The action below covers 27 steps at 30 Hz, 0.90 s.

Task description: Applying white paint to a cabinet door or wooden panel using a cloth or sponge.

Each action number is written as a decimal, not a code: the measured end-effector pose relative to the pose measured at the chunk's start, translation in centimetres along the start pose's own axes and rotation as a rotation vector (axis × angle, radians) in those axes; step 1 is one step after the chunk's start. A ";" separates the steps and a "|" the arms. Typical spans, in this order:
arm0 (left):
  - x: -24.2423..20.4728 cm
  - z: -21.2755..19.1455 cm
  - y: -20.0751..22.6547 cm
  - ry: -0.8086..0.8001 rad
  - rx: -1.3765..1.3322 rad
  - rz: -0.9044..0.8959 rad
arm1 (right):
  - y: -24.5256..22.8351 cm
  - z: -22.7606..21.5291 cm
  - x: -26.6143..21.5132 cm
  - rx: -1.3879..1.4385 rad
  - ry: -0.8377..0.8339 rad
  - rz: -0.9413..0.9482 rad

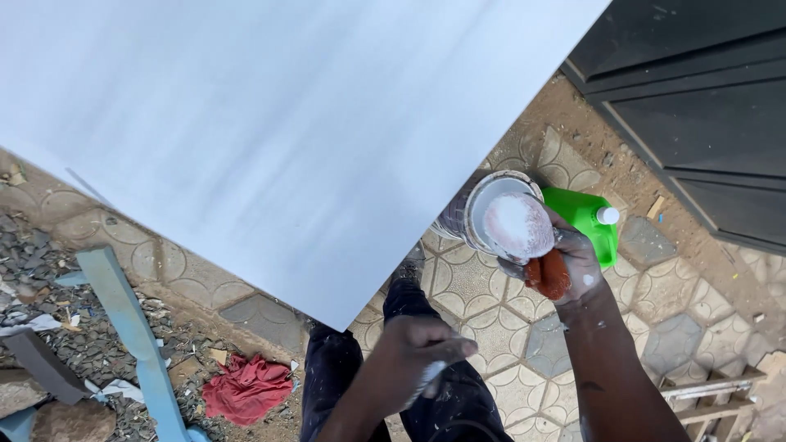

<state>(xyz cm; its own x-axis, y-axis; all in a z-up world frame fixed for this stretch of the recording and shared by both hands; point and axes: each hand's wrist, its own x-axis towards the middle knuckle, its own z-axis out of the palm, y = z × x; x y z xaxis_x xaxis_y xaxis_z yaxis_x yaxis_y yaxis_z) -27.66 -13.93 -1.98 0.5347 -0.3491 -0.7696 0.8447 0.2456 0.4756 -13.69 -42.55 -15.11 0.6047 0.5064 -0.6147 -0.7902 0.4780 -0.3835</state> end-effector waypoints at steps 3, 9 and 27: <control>-4.3 -6.0 3.5 0.387 0.061 0.397 | 1.1 9.6 0.6 -0.114 0.004 -0.073; -1.8 -17.6 15.6 1.070 1.244 0.426 | 6.3 23.8 2.7 -1.582 -0.030 -0.687; 1.3 -19.2 19.9 0.836 1.135 -0.112 | -18.1 23.2 18.3 -2.114 0.079 -1.033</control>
<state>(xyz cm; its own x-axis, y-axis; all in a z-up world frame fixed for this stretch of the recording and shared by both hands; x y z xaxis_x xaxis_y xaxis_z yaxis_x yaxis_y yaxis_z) -10.61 7.86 -1.68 0.6314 0.4118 -0.6571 0.6546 -0.7373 0.1669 13.99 -25.25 -3.39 0.7560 0.6311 0.1740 0.6470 -0.6798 -0.3453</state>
